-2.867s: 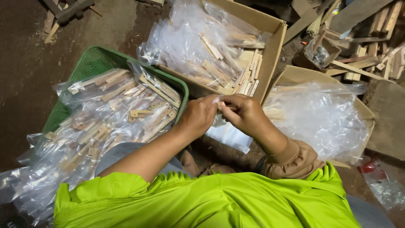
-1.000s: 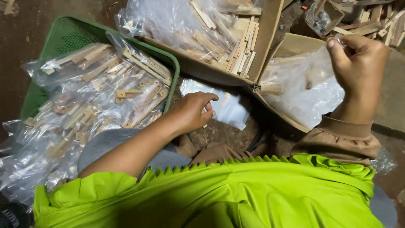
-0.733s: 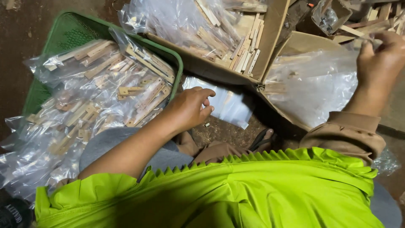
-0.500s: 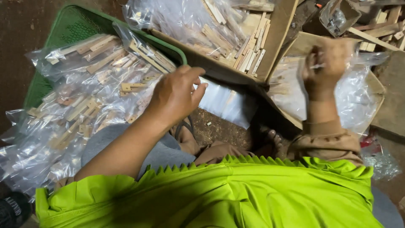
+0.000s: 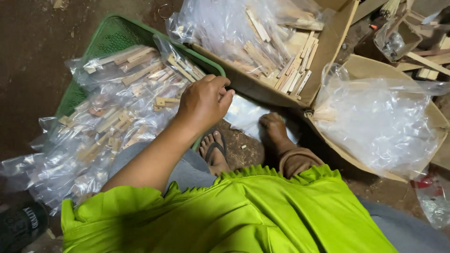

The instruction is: The person places small wood pieces into plastic bags by hand, taking them from a cardboard box and a plastic crate, and then places the filled bags into a larger bag.

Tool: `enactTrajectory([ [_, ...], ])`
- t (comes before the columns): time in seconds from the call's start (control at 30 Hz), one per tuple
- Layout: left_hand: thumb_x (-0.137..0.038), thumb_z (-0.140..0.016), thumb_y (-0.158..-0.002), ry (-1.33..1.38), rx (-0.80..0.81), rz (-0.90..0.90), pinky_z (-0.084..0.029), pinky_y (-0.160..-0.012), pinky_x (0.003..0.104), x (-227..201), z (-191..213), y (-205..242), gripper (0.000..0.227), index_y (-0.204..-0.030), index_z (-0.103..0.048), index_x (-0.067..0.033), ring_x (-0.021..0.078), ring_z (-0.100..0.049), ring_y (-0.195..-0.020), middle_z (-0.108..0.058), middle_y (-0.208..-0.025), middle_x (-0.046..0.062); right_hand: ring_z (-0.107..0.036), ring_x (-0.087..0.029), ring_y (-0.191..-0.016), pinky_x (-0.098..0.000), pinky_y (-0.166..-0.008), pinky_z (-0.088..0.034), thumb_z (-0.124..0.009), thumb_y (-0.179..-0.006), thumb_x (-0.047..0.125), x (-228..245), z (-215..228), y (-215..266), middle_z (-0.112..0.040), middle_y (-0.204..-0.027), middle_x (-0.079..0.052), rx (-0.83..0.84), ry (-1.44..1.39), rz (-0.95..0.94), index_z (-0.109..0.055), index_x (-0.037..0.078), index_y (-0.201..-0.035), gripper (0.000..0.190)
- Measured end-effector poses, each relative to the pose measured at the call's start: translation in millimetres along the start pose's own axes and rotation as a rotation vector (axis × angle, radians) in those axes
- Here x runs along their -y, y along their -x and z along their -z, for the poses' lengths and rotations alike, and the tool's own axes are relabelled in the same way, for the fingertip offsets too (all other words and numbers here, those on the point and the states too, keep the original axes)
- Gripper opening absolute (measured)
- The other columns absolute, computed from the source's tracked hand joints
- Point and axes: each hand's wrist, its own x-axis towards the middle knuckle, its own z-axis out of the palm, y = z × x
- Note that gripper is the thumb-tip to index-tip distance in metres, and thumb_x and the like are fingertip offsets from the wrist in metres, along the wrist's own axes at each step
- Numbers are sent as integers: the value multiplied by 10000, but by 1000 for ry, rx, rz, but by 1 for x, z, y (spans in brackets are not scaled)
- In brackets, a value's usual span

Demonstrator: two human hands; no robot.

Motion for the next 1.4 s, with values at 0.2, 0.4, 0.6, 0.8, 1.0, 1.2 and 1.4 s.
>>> enactTrajectory([
  [0.2, -540, -574, -965, 72, 520, 432, -512, -949, 613, -40, 21, -20, 881, -1470, -377, 154, 560, -588, -1205, -547, -1291, 408, -693, -315, -933, -432, -838, -572, -816, -866, 104, 47, 79, -72, -740, -980, -56, -391, -322, 114, -805, 121, -937, 74],
  [0.4, -701, -624, -815, 249, 712, 639, -469, -1048, 585, 2, -27, -20, 1007, -1375, -547, 133, 488, -608, -1247, -651, -1267, 344, -696, -311, -920, -458, -883, -589, -864, -809, 54, 118, 162, -106, -756, -995, -79, -657, -371, 233, -825, 87, -910, 113],
  [0.6, -281, -675, -892, 328, 313, 565, -599, -776, 426, -11, -31, -13, 220, -1011, -795, -142, 297, -754, -936, -779, -903, 101, -55, -508, -1505, -705, -1147, 5, -1014, -851, 221, 19, 177, -95, -169, -1660, -262, -568, 253, -351, -711, 165, -1402, 631],
  [0.8, -322, -606, -948, 569, 487, 659, -622, -699, 305, -13, -27, -19, 384, -1204, -737, -68, 174, -783, -902, -795, -1056, 126, -456, -135, -765, -270, -679, -446, -497, -949, -9, -170, 208, 11, -468, -872, 10, -1044, -554, -1062, -525, 128, -804, 200],
  [1.0, -453, -746, -823, 470, 497, 646, -483, -1018, 384, -10, -40, -16, 503, -1142, -776, -65, 261, -653, -1258, -679, -1361, 146, -124, -455, -1670, -653, -1350, -56, -955, -1094, -25, -123, 266, 27, 175, -1649, -109, -707, 353, -1234, -276, 317, -1767, 1015],
  [1.2, -269, -804, -782, 480, 582, 535, -550, -838, 442, -46, -23, -15, 298, -966, -793, -35, 353, -733, -974, -767, -928, 225, -568, -408, -1302, -534, -1106, -445, -957, -680, 134, 62, 246, -105, -552, -1443, -262, -83, -900, -51, -415, 22, -1559, 1038],
  [1.4, -447, -872, -711, 352, 499, 564, -569, -794, 410, -32, -36, -9, 446, -982, -778, -105, 310, -750, -964, -782, -915, 142, -611, -97, -656, -243, -575, -585, -883, -752, 14, 77, 201, -103, -654, -751, -42, 119, -1091, -463, -774, 6, -1019, 289],
])
